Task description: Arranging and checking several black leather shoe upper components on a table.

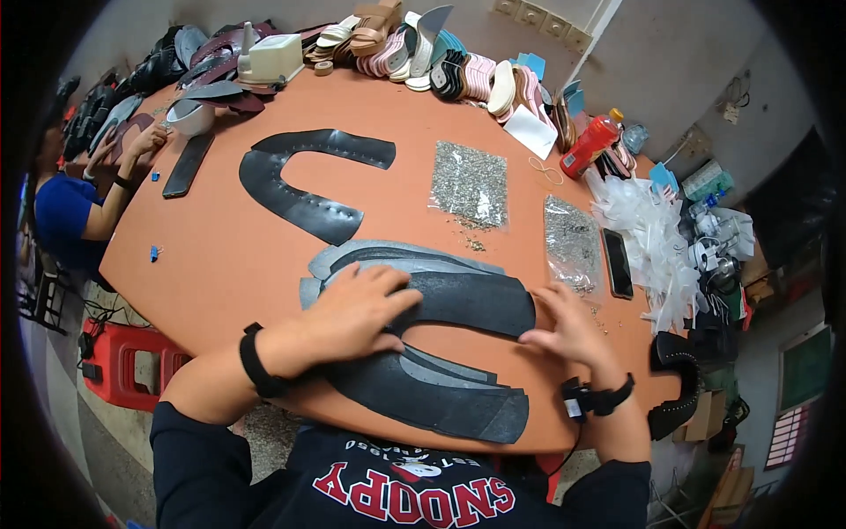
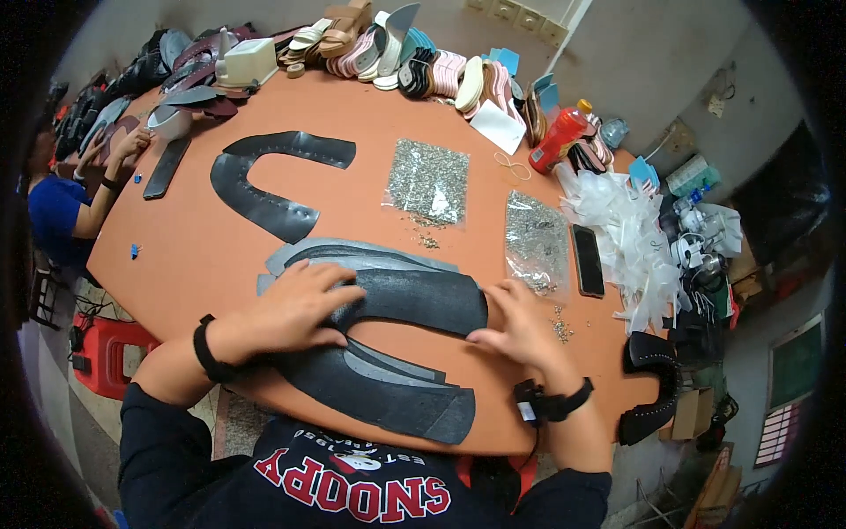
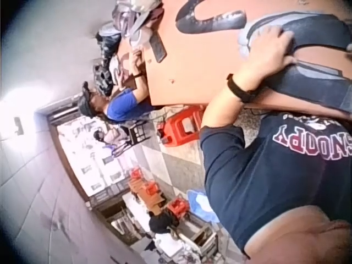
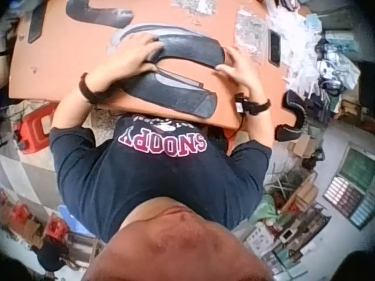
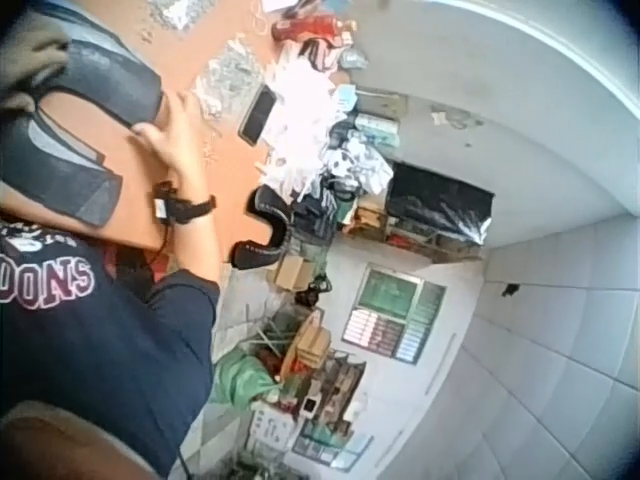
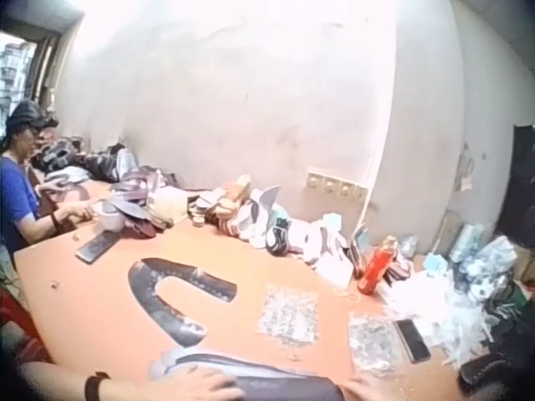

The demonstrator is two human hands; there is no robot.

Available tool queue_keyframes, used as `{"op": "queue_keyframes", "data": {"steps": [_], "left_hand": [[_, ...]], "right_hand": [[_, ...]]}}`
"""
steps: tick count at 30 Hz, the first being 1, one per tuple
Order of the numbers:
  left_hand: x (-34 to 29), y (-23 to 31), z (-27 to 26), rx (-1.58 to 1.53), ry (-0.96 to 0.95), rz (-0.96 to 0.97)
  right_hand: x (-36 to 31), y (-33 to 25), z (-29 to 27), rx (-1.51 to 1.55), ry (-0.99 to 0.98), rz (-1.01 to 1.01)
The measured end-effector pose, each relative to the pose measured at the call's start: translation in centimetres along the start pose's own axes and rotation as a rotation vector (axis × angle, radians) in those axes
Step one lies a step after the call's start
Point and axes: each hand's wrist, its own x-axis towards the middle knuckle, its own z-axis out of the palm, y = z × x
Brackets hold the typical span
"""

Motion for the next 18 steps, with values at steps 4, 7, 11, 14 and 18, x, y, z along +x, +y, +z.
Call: {"op": "queue_keyframes", "data": {"steps": [4, 7, 11, 14, 18], "left_hand": [[1.5, 0.2, 1.1, 0.077, -0.054, 0.013], [1.7, 0.0, 1.1, 0.064, -0.129, -0.045], [1.8, -0.1, 0.0, 0.051, -0.292, -0.175], [2.3, -0.4, 0.2, 0.233, -0.160, -0.020], [5.4, 1.3, 1.1, 0.070, -0.129, -0.004]], "right_hand": [[0.6, -1.9, 2.4, -0.135, 0.038, -0.176], [1.6, -1.3, 2.5, -0.017, 0.072, -0.127], [1.1, -2.4, 1.6, -0.076, 0.082, -0.073], [0.9, -2.1, 1.3, 0.097, 0.008, 0.083], [1.1, -2.7, 2.1, -0.077, 0.131, -0.055]]}}
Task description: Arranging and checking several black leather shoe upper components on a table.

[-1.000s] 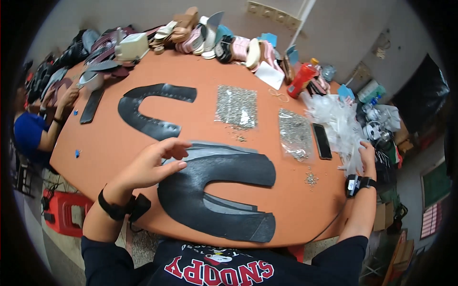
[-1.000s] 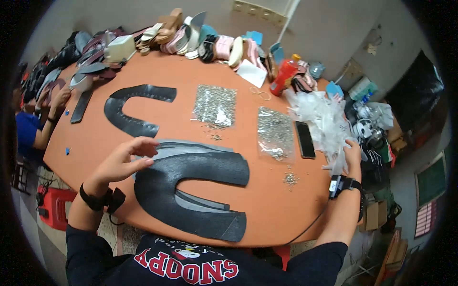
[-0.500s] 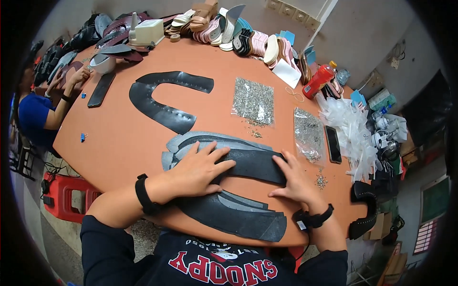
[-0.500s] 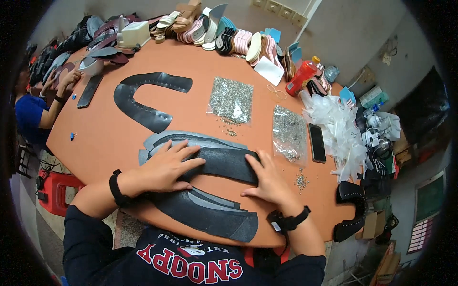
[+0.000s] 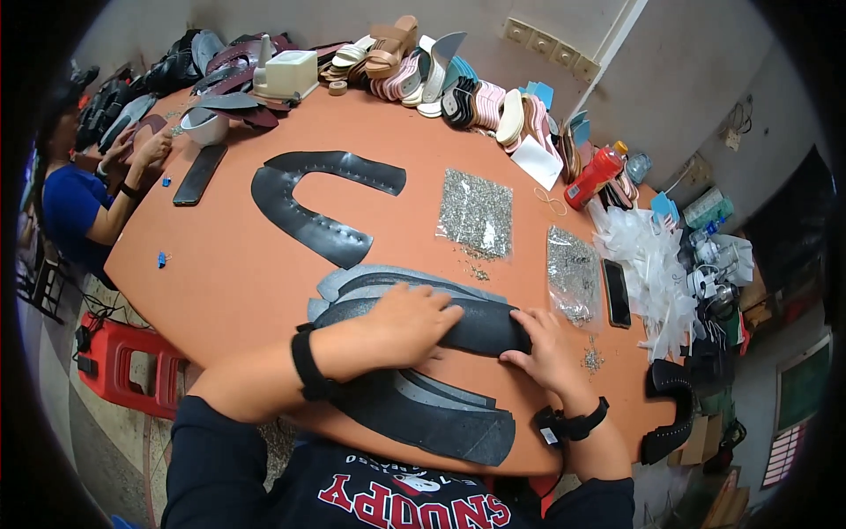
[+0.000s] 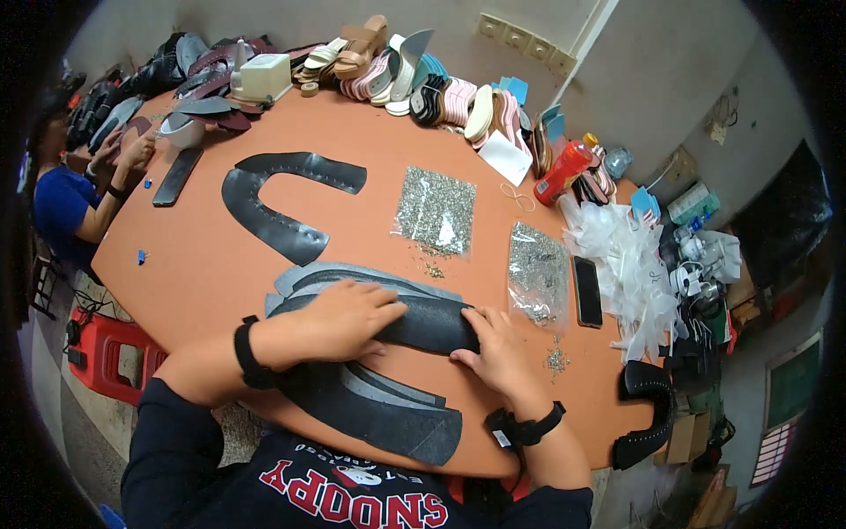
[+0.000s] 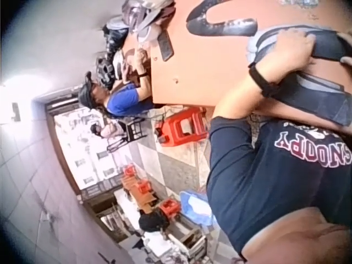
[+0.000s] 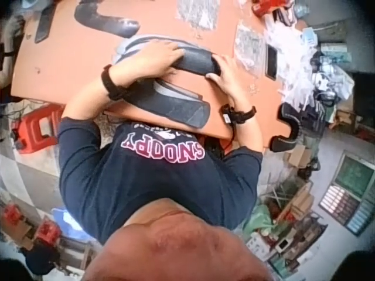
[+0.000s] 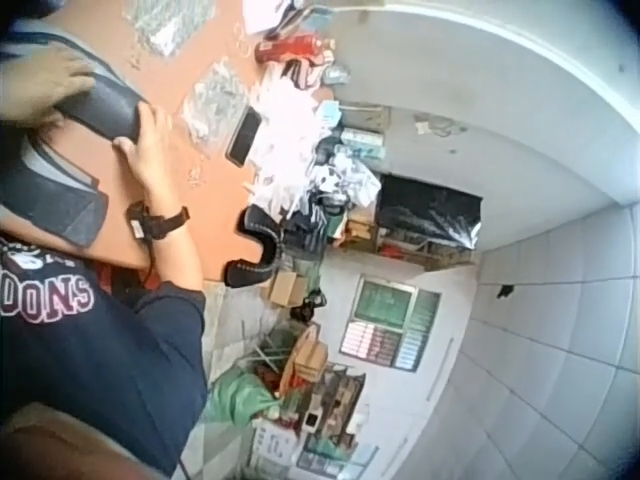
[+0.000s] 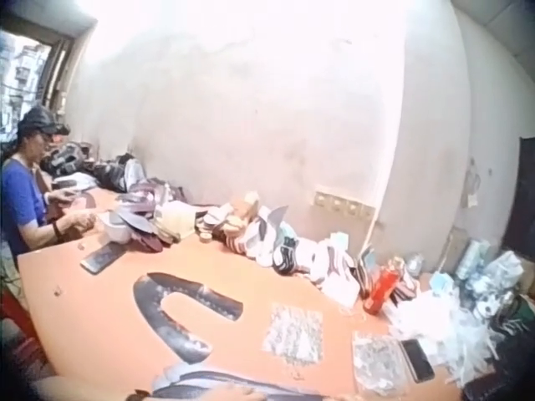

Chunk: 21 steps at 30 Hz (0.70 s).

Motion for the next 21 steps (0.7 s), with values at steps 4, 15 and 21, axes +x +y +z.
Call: {"op": "queue_keyframes", "data": {"steps": [4, 15, 21], "left_hand": [[2.1, 0.6, 1.3, -0.133, 0.020, 0.022], [2.6, 0.7, -0.4, -0.551, 0.357, -0.095], [2.4, -3.0, 0.1, -1.384, 0.569, -0.214]], "right_hand": [[0.3, -1.1, 0.2, 0.037, 0.058, 0.070], [4.8, -2.0, -2.0, 0.722, 0.028, 0.006], [12.5, 2.3, 1.8, 0.428, -0.101, 0.123]]}}
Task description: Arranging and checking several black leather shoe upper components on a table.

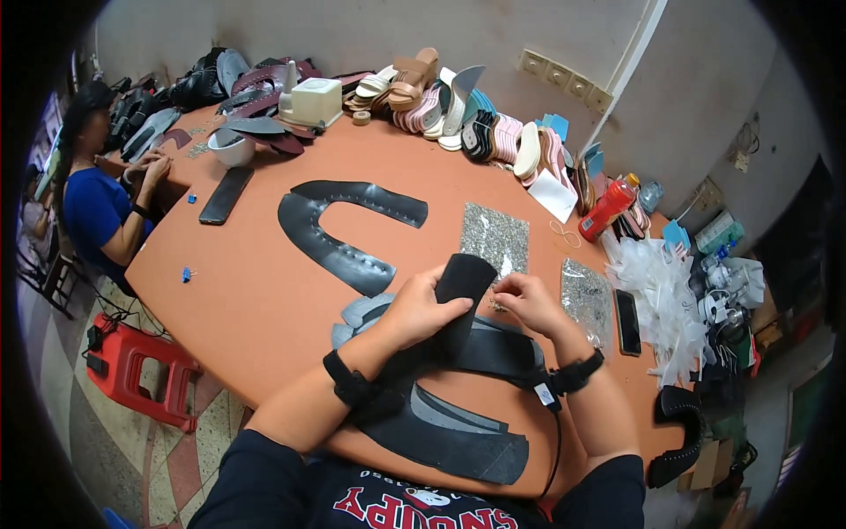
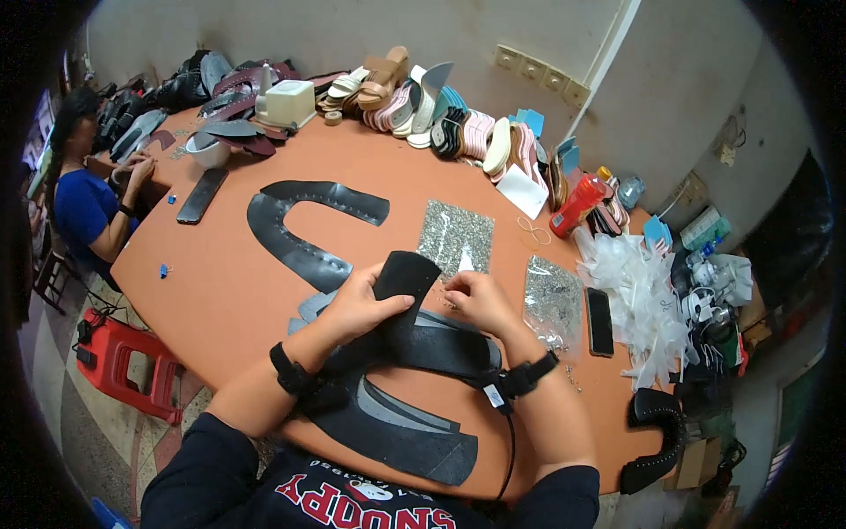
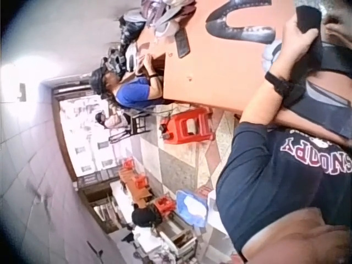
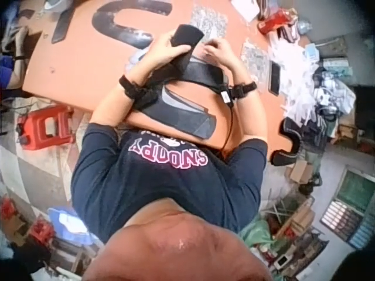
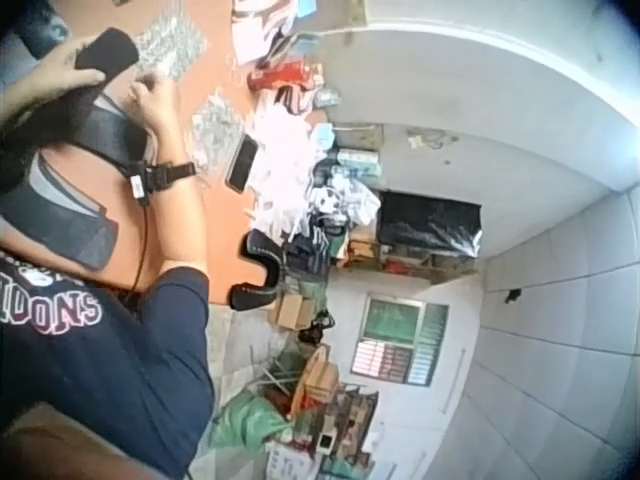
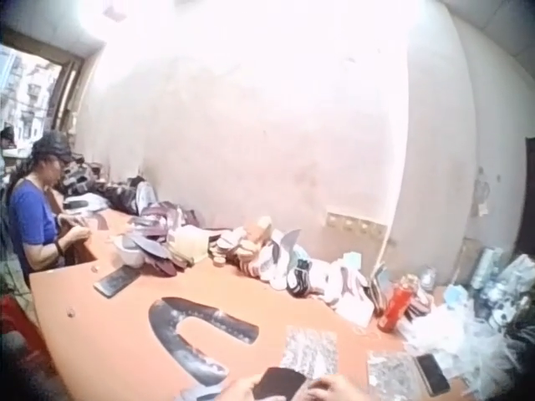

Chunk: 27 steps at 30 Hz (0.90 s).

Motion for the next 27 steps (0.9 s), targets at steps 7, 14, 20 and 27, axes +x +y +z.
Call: {"op": "queue_keyframes", "data": {"steps": [7, 14, 20, 27], "left_hand": [[-0.8, -1.1, -1.2, -0.188, 0.055, -0.076], [-0.6, -0.9, -0.7, -0.293, 0.108, -0.154], [-1.0, -1.2, -1.1, -0.252, 0.116, -0.116], [-1.1, -1.7, -0.4, -0.263, 0.061, -0.091]], "right_hand": [[3.2, -1.0, 3.4, -0.364, -0.041, 0.111], [3.5, 1.5, 4.3, -0.580, 0.048, -0.052], [0.6, -2.0, 2.0, 0.438, -0.050, 0.078], [-2.4, -3.3, 3.5, 0.628, 0.061, -0.242]]}}
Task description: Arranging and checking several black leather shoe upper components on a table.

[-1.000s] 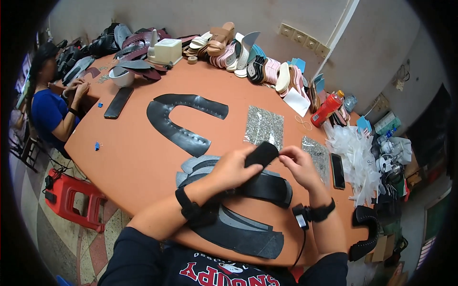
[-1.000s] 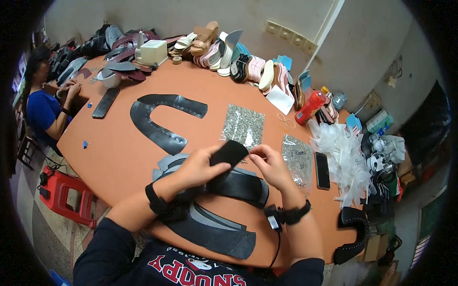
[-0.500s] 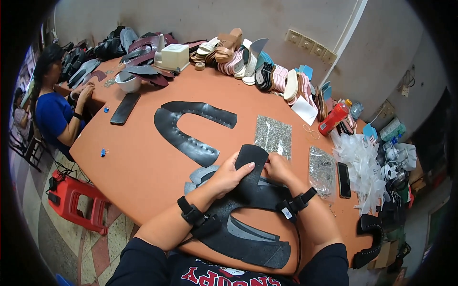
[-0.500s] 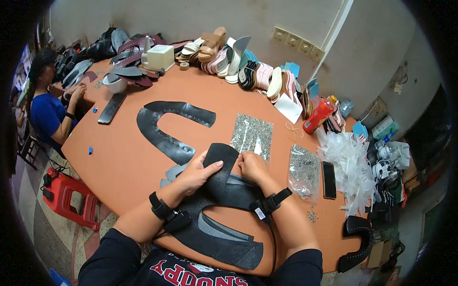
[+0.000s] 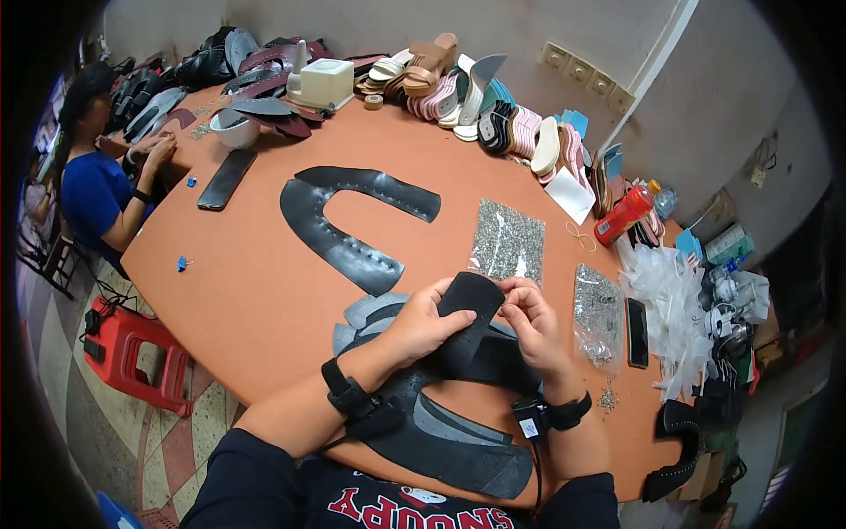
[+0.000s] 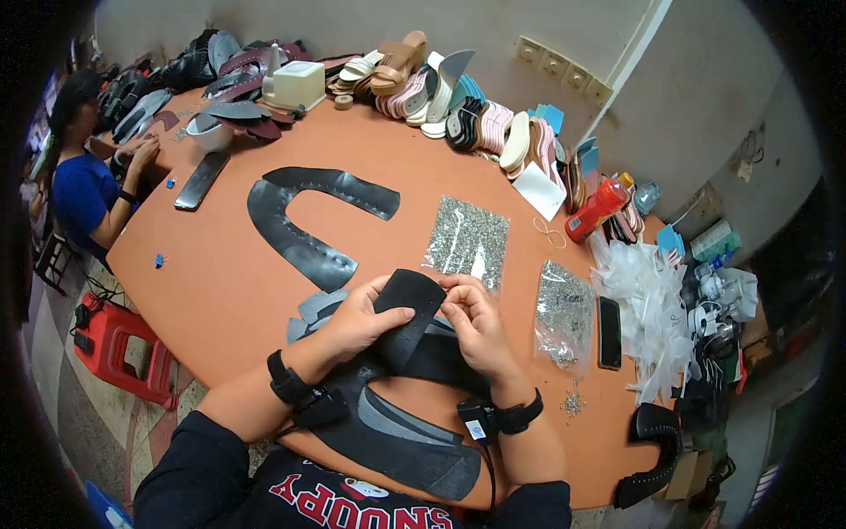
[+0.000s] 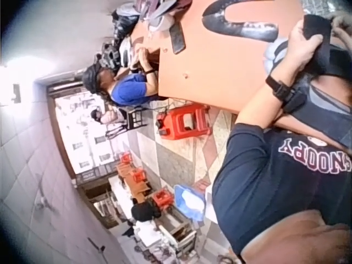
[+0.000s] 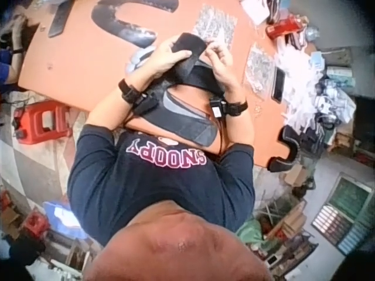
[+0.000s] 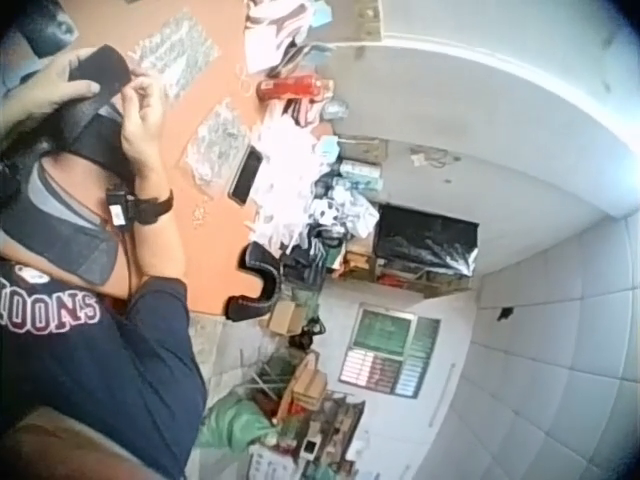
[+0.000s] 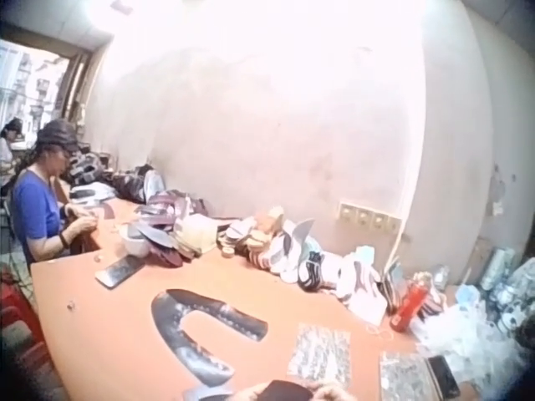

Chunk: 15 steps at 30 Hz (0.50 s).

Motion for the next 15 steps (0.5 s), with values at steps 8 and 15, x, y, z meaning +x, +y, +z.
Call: {"op": "queue_keyframes", "data": {"steps": [8, 15], "left_hand": [[-0.2, -0.2, -0.1, -0.023, -0.032, -0.030], [-0.2, -0.1, 0.0, 0.000, -0.054, -0.033]], "right_hand": [[-0.3, 0.8, 1.2, -0.102, 0.031, -0.068], [-0.4, 1.7, 1.2, -0.039, 0.080, -0.041]]}}
